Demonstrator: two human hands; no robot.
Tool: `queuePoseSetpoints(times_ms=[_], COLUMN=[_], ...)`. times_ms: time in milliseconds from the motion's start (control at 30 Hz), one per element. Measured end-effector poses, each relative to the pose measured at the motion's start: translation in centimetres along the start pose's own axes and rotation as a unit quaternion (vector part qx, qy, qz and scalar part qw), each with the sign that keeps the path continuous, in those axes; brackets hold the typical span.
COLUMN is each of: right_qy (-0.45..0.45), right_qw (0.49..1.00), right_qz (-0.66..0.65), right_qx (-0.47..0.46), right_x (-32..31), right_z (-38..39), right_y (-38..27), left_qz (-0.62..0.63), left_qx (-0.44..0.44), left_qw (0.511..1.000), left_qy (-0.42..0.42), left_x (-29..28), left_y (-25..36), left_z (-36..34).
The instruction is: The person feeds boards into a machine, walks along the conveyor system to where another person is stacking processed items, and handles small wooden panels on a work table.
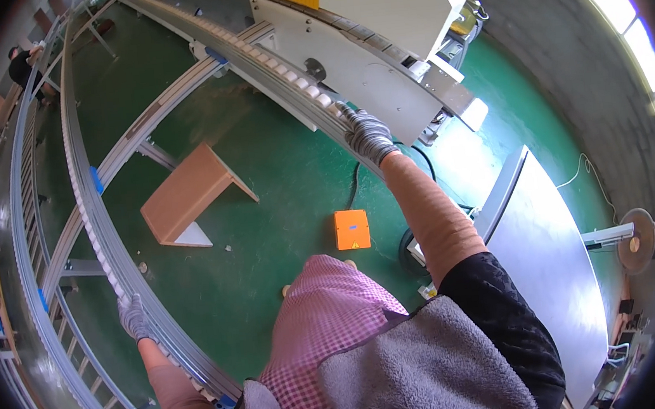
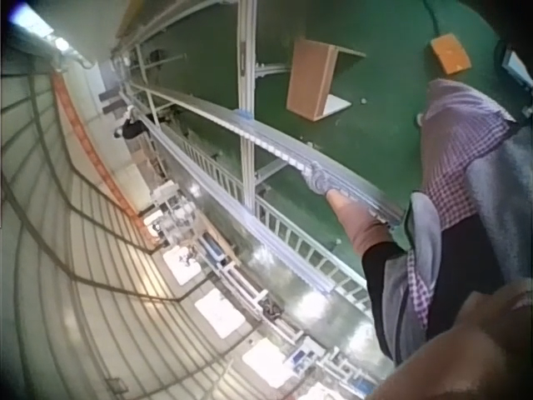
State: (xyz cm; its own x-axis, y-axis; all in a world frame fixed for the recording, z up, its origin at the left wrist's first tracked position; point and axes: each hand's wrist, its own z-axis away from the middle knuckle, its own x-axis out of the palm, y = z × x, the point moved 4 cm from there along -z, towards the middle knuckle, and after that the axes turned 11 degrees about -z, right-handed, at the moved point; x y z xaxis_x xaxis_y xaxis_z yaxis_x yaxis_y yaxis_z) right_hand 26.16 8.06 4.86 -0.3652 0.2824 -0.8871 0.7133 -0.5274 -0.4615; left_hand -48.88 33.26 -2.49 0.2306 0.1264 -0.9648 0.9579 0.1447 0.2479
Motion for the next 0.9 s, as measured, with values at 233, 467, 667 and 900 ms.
queuePoseSetpoints(times_ms=[233,467,667,900], right_qy=[0.012,0.0,0.007,0.011], right_qw=[1.0,1.0,1.0,1.0], right_qz=[-0.006,-0.011,-0.009,0.002], right_qx=[-0.01,0.011,0.004,0.017], right_x=[0.2,-0.4,-0.4,-0.3], right_z=[0.2,0.0,-0.2,-0.1], right_y=[0.7,0.0,-0.7,-0.4], left_qz=[-0.024,0.032,0.01,0.029], left_qx=[-0.002,-0.006,-0.015,-0.015], left_qw=[1.0,0.999,1.0,0.999], left_qy=[-0.009,-0.041,-0.023,-0.036], left_x=[-0.8,-1.4,-1.8,-2.0], left_y=[1.8,3.2,3.0,3.9], left_z=[0.6,1.3,1.4,1.8])
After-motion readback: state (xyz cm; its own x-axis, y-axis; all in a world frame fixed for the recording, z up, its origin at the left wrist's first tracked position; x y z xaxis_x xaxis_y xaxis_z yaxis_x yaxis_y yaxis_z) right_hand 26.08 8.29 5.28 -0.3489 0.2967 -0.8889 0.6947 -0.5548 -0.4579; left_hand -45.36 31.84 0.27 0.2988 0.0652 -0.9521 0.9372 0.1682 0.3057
